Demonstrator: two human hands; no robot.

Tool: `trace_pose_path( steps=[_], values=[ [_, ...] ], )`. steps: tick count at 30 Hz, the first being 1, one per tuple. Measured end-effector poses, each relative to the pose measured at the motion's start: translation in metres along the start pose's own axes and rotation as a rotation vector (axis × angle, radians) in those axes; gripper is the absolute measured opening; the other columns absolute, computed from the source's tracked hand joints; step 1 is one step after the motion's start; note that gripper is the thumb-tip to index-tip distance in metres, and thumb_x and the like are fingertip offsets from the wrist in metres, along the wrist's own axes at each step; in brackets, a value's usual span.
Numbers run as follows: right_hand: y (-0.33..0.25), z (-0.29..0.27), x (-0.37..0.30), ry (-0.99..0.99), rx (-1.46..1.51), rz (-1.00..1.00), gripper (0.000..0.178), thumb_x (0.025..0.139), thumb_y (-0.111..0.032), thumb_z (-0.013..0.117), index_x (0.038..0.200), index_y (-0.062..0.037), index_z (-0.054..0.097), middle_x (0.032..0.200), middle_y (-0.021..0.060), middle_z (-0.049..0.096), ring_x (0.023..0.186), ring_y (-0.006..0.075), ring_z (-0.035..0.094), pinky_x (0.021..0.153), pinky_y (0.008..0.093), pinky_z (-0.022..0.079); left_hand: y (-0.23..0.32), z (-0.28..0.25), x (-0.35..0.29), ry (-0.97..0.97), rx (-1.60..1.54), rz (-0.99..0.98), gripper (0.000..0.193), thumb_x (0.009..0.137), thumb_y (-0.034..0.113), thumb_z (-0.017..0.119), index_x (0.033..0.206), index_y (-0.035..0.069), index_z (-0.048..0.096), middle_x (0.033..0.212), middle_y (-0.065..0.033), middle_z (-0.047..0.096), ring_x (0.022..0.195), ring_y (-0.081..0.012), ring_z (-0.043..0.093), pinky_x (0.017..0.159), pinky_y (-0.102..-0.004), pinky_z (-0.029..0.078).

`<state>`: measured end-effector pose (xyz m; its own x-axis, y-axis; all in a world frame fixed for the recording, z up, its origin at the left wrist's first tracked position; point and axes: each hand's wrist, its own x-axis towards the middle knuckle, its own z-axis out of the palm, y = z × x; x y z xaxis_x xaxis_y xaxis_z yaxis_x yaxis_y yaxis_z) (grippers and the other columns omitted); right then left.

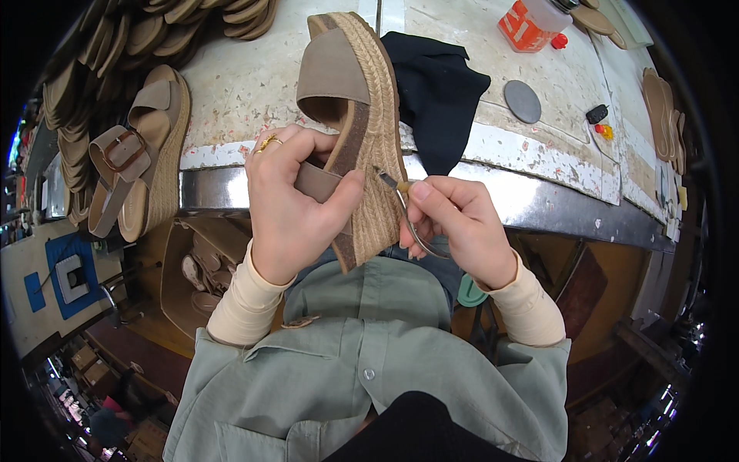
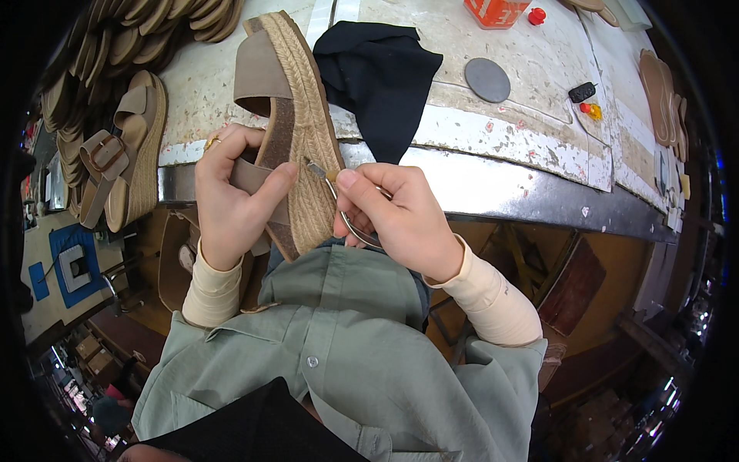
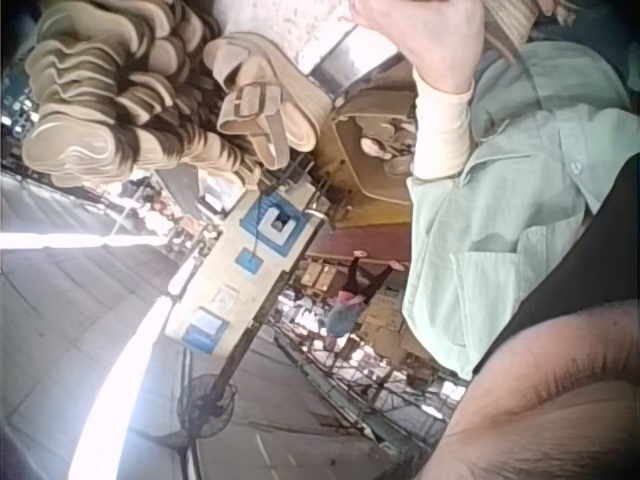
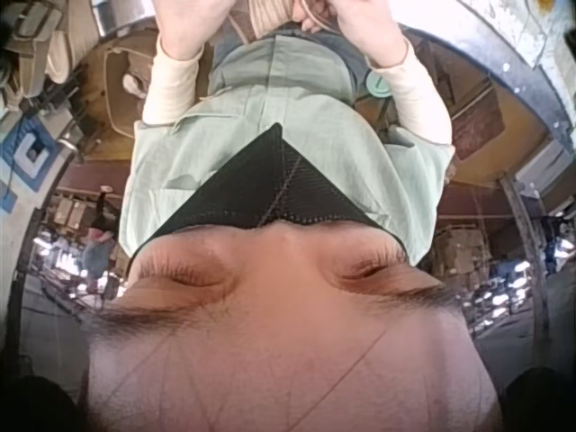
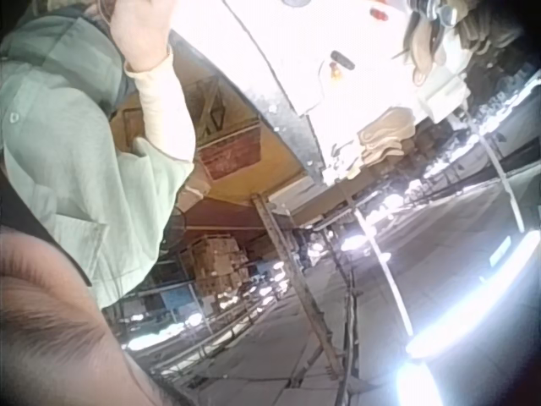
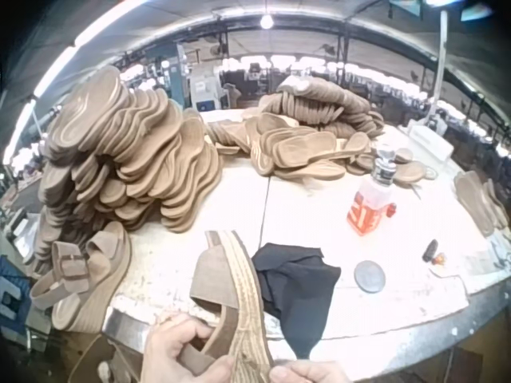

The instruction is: The person holds a beige espadrille wedge sandal and repeatedly wipes the woven sole edge with a black cloth. They also use a small metal tool to scrape or adjust the sole edge. The actions are repeated on the same sandal throughout the clip.

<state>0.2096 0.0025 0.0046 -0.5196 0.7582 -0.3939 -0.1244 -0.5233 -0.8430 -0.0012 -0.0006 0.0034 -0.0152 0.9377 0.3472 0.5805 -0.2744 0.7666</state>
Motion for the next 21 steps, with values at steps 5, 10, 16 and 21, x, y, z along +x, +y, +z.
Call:
trace_pose_path(
  steps=[5,10,16,21],
  values=[
    [-0.006,0.003,0.001,-0.006,-0.067,0.068,0.035,0.102,-0.027,0.053,0.082,0.0011,0.061,0.067,0.0067,0.065,0.056,0.0072,0.057,0.053,0.0232,0.049,0.001,0.0,0.0,0.002,0.004,-0.005,0.023,0.063,0.008,0.075,0.079,-0.002,0.061,0.07,-0.0106,0.056,0.066,-0.0247,0.056,0.062,-0.0347,0.043],
    [-0.009,0.004,0.001,0.023,-0.067,0.101,0.036,0.101,-0.028,0.054,0.081,0.0009,0.06,0.067,0.0073,0.065,0.055,0.0076,0.057,0.052,0.0223,0.049,0.001,0.0,0.0,-0.001,-0.012,-0.016,0.022,0.064,0.007,0.075,0.079,-0.002,0.061,0.071,-0.0106,0.057,0.066,-0.0247,0.056,0.063,-0.0343,0.043],
    [-0.002,0.0,0.003,-0.024,-0.09,0.032,0.036,0.102,-0.027,0.053,0.079,0.0001,0.06,0.064,0.007,0.064,0.052,0.0072,0.053,0.052,0.0222,0.048,-0.001,0.0,-0.001,-0.006,-0.01,-0.01,0.023,0.064,0.007,0.075,0.08,-0.002,0.062,0.072,-0.0107,0.059,0.067,-0.0251,0.057,0.065,-0.0347,0.044],
    [0.006,-0.001,0.0,0.008,0.004,-0.05,0.036,0.102,-0.025,0.053,0.078,0.0008,0.06,0.064,0.0076,0.064,0.051,0.007,0.052,0.052,0.0223,0.048,0.001,0.0,0.0,0.0,-0.032,-0.02,0.022,0.064,0.007,0.074,0.081,-0.002,0.063,0.073,-0.0103,0.06,0.068,-0.0252,0.056,0.067,-0.0345,0.044]
  ],
)
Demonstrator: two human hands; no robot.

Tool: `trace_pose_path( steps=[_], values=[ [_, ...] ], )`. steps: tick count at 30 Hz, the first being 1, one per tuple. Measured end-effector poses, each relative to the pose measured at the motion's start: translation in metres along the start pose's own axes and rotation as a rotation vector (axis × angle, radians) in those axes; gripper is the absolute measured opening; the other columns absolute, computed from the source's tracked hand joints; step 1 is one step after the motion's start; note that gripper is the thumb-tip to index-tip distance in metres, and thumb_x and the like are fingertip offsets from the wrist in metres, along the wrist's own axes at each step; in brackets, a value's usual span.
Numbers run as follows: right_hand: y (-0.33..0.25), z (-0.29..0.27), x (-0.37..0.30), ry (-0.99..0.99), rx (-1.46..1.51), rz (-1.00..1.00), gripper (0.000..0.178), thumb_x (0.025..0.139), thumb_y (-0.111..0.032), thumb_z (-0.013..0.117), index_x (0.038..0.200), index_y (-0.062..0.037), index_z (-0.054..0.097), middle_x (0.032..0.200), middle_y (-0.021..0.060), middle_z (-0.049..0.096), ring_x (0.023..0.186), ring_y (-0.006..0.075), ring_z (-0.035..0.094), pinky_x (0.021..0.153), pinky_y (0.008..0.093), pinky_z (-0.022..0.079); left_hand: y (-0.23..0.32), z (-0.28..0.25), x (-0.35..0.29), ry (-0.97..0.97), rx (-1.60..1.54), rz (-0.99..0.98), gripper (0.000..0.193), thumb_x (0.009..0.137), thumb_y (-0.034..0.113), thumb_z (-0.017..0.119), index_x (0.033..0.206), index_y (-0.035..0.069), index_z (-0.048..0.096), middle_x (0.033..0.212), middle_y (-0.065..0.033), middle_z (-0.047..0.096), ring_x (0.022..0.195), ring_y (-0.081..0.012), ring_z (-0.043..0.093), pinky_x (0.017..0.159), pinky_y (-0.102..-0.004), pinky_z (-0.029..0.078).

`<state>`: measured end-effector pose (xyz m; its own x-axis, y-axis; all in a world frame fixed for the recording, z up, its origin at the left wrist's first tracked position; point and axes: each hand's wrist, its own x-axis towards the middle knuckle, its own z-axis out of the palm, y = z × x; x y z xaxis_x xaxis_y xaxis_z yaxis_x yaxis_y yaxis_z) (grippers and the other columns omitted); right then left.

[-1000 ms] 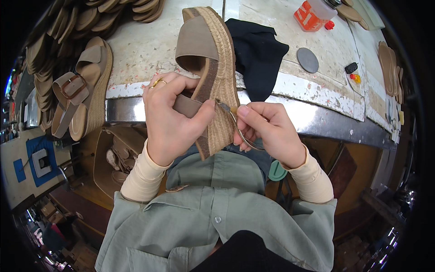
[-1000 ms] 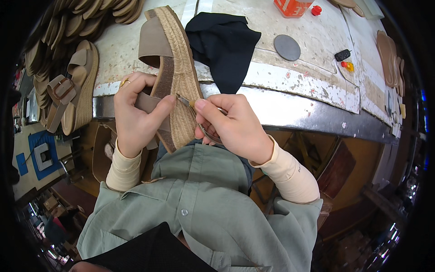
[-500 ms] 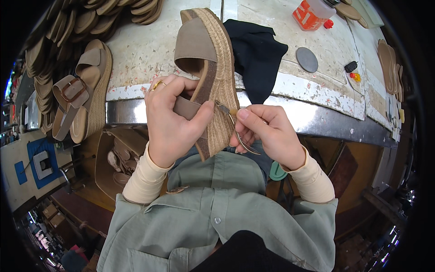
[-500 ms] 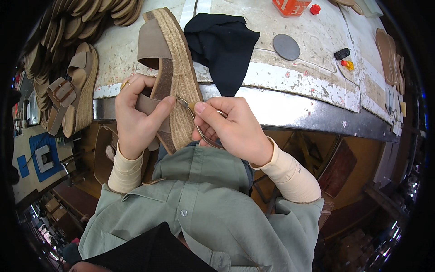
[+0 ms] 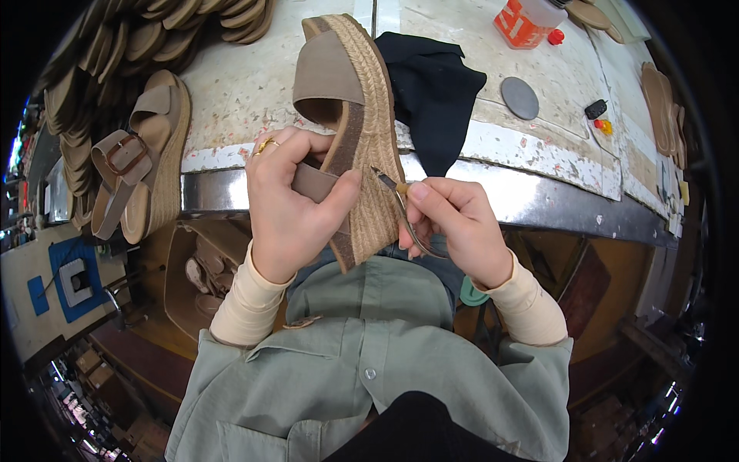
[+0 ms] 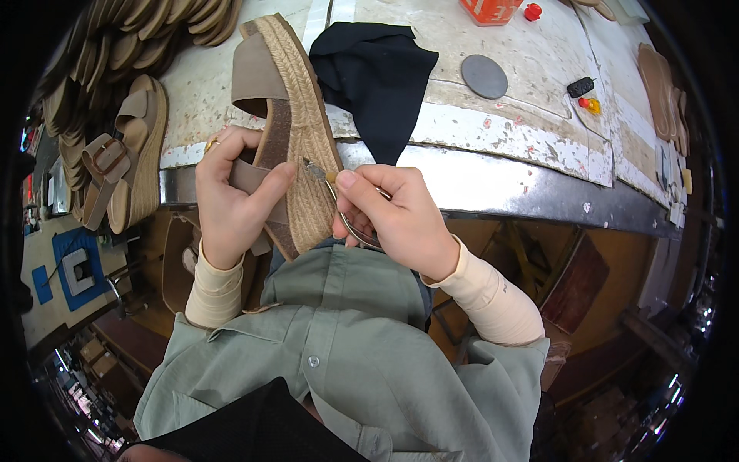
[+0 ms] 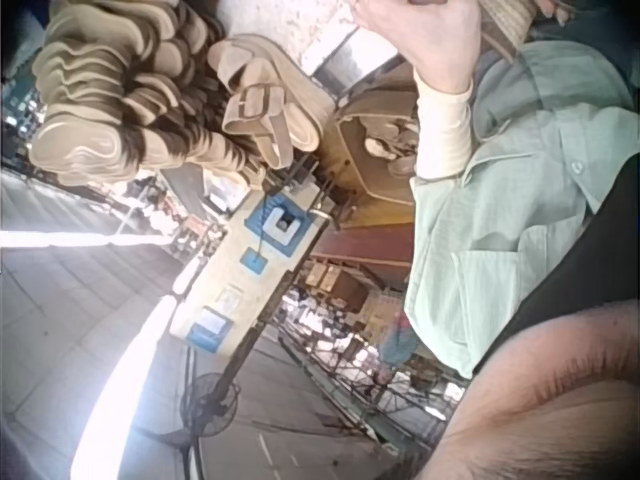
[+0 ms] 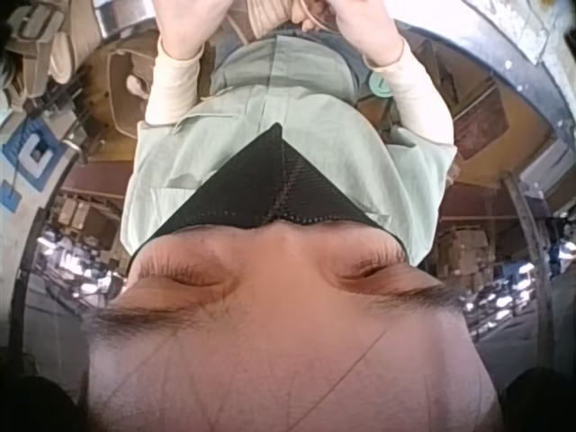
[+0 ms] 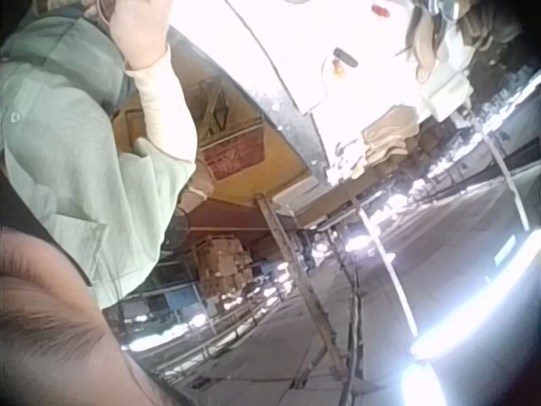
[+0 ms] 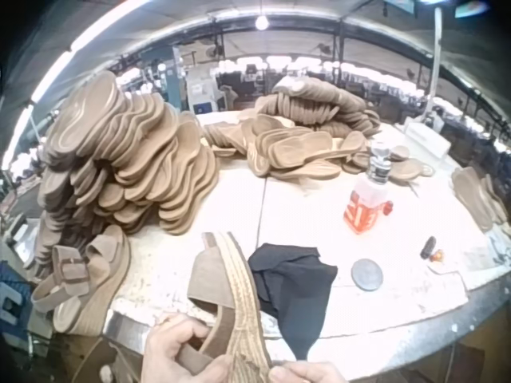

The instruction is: The person holds a beige espadrille wedge sandal and repeatedly wipes the woven sole edge with a black cloth. They also use a small metal tool to scrape or adjust the sole edge. The actions are repeated on the same sandal throughout the clip.

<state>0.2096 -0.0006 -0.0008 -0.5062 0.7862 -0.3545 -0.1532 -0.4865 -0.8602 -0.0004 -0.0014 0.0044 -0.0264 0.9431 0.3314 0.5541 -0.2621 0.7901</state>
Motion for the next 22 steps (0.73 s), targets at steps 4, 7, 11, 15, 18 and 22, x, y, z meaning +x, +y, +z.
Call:
trace_pose_path(
  steps=[4,7,11,15,18,22],
  values=[
    [-0.006,0.001,0.002,-0.018,-0.046,0.073,0.036,0.101,-0.026,0.053,0.08,0.0014,0.061,0.066,0.0086,0.066,0.053,0.0086,0.057,0.052,0.0224,0.048,0.003,0.0,-0.001,-0.001,-0.006,-0.046,0.022,0.064,0.007,0.074,0.079,-0.001,0.062,0.073,-0.0101,0.06,0.068,-0.0253,0.055,0.07,-0.0346,0.043],
    [-0.013,0.003,0.004,-0.011,-0.075,0.128,0.036,0.101,-0.027,0.054,0.081,0.0016,0.062,0.067,0.0088,0.066,0.054,0.0099,0.06,0.051,0.0222,0.048,0.0,0.0,-0.001,-0.006,0.023,-0.029,0.022,0.064,0.008,0.074,0.078,-0.001,0.061,0.074,-0.0101,0.059,0.069,-0.0254,0.055,0.071,-0.0346,0.042],
    [-0.011,0.002,0.005,-0.007,-0.067,0.137,0.036,0.101,-0.027,0.054,0.08,0.0011,0.061,0.065,0.0082,0.066,0.053,0.0098,0.06,0.05,0.0214,0.047,-0.001,0.0,-0.002,-0.007,0.01,-0.017,0.022,0.065,0.008,0.074,0.078,-0.001,0.06,0.073,-0.0101,0.059,0.069,-0.0253,0.055,0.071,-0.0342,0.042],
    [-0.01,0.001,0.006,-0.046,-0.09,0.078,0.036,0.101,-0.027,0.054,0.078,0.0007,0.059,0.063,0.0074,0.064,0.051,0.0083,0.057,0.048,0.021,0.045,0.004,-0.001,-0.001,-0.017,-0.006,-0.052,0.022,0.065,0.008,0.075,0.079,-0.001,0.062,0.074,-0.0095,0.06,0.07,-0.0246,0.056,0.07,-0.0334,0.042],
    [0.0,-0.004,0.003,-0.081,-0.038,-0.03,0.036,0.101,-0.026,0.053,0.077,0.0005,0.059,0.062,0.0075,0.063,0.051,0.0077,0.055,0.048,0.0213,0.044,0.004,-0.003,-0.001,-0.044,0.042,-0.042,0.024,0.066,0.008,0.075,0.085,-0.002,0.064,0.078,-0.0099,0.062,0.074,-0.024,0.059,0.073,-0.0329,0.044],
    [0.001,-0.012,-0.01,-0.094,-0.113,-0.107,0.038,0.103,-0.026,0.048,0.076,-0.0007,0.056,0.068,0.0146,0.065,0.058,0.0161,0.064,0.054,0.0258,0.049,0.008,-0.003,0.0,0.02,-0.007,0.022,0.029,0.068,0.008,0.075,0.094,-0.002,0.065,0.086,-0.0114,0.064,0.08,-0.0244,0.062,0.08,-0.0333,0.046]
  ],
)
